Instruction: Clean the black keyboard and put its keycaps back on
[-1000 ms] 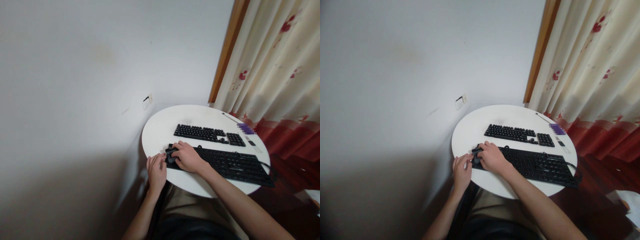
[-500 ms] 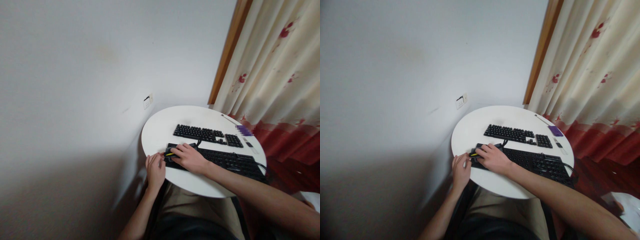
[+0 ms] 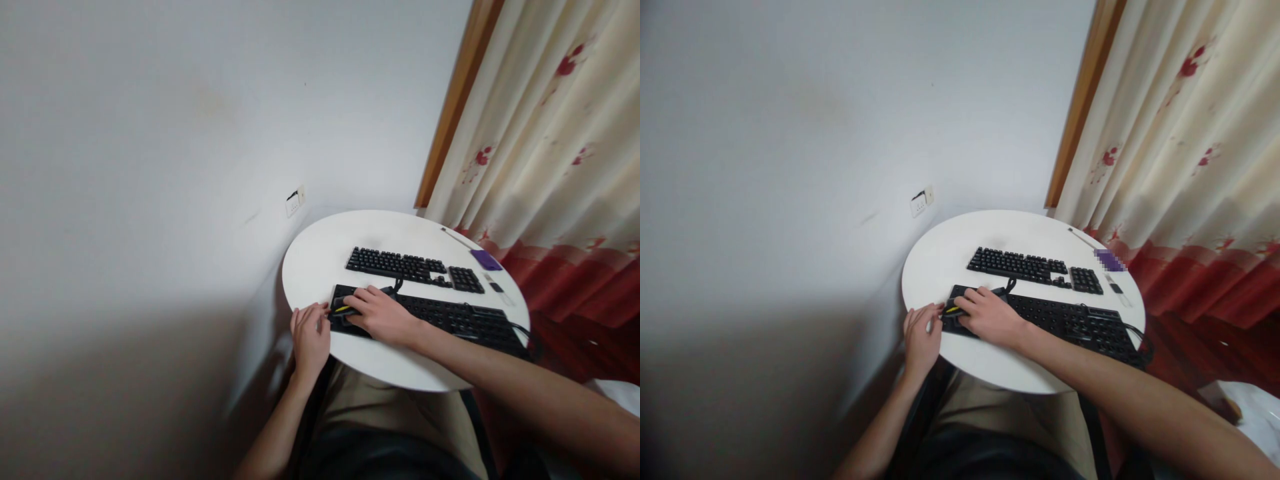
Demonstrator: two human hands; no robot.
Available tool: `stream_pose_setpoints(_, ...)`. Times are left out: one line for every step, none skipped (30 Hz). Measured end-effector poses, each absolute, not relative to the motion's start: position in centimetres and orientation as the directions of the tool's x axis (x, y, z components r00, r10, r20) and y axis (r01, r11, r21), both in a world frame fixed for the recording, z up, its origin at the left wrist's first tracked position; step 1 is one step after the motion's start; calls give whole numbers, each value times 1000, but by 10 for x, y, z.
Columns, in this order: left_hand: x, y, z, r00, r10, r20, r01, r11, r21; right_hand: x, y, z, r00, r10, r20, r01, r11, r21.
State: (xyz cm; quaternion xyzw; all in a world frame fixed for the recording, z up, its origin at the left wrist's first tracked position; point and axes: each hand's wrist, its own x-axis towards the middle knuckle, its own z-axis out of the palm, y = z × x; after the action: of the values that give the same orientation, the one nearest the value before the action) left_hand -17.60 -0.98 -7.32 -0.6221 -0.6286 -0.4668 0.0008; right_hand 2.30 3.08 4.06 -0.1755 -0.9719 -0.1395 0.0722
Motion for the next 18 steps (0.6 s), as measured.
stream_pose_setpoints(-176, -10, -73, -227, 781, 582, 782, -210, 587, 22, 30, 40, -932, 315, 179, 352, 904, 242)
stream_pose_setpoints(-176, -10, -73, -229, 780, 583, 781, -210, 588, 21, 30, 41, -932, 320, 173, 355, 903, 243)
stream_pose_setpoints(-175, -10, -73, -230, 779, 584, 780, -212, 589, 21, 31, 42, -926, 335, 177, 371, 895, 248)
stream_pose_setpoints(-175, -10, -73, -230, 778, 585, 779, -214, 590, 21, 31, 43, -916, 354, 187, 394, 883, 256)
stream_pose_setpoints(-175, -10, -73, -230, 776, 587, 779, -215, 589, 21, 31, 44, -907, 370, 202, 414, 871, 263)
stream_pose_setpoints(-175, -10, -73, -231, 776, 588, 780, -214, 588, 21, 31, 45, -902, 376, 212, 424, 865, 268)
stream_pose_setpoints(-175, -10, -73, -231, 776, 587, 781, -212, 587, 20, 30, 45, -904, 369, 214, 418, 867, 271)
stream_pose_setpoints(-175, -10, -73, -231, 776, 587, 783, -210, 586, 20, 30, 44, -913, 353, 206, 400, 875, 273)
stream_pose_setpoints(-176, -9, -73, -230, 777, 587, 783, -210, 585, 20, 30, 44, -922, 335, 192, 378, 884, 276)
stream_pose_setpoints(-176, -9, -74, -230, 776, 587, 783, -211, 585, 20, 29, 43, -929, 325, 177, 364, 887, 283)
stream_pose_setpoints(-176, -9, -74, -228, 777, 587, 782, -213, 585, 20, 29, 42, -929, 328, 168, 365, 884, 293)
stream_pose_setpoints(-176, -9, -74, -226, 778, 587, 780, -216, 587, 20, 29, 42, -923, 345, 170, 382, 872, 306)
stream_pose_setpoints(-176, -9, -74, -225, 780, 584, 778, -217, 590, 20, 28, 42, -912, 367, 181, 408, 856, 319)
stream_pose_setpoints(-176, -9, -74, -227, 782, 581, 777, -215, 592, 21, 28, 42, -901, 386, 198, 432, 840, 329)
stream_pose_setpoints(-176, -9, -74, -229, 784, 577, 777, -210, 593, 21, 28, 42, -896, 391, 211, 442, 832, 335)
stream_pose_setpoints(-176, -10, -74, -231, 785, 575, 779, -204, 592, 21, 28, 42, -899, 380, 218, 434, 835, 337)
stream_pose_setpoints(-176, -10, -74, -233, 785, 574, 782, -199, 590, 21, 28, 41, -911, 352, 213, 407, 848, 339)
stream_pose_setpoints(-176, -10, -74, -235, 784, 574, 785, -196, 588, 21, 28, 41, -926, 320, 199, 372, 864, 340)
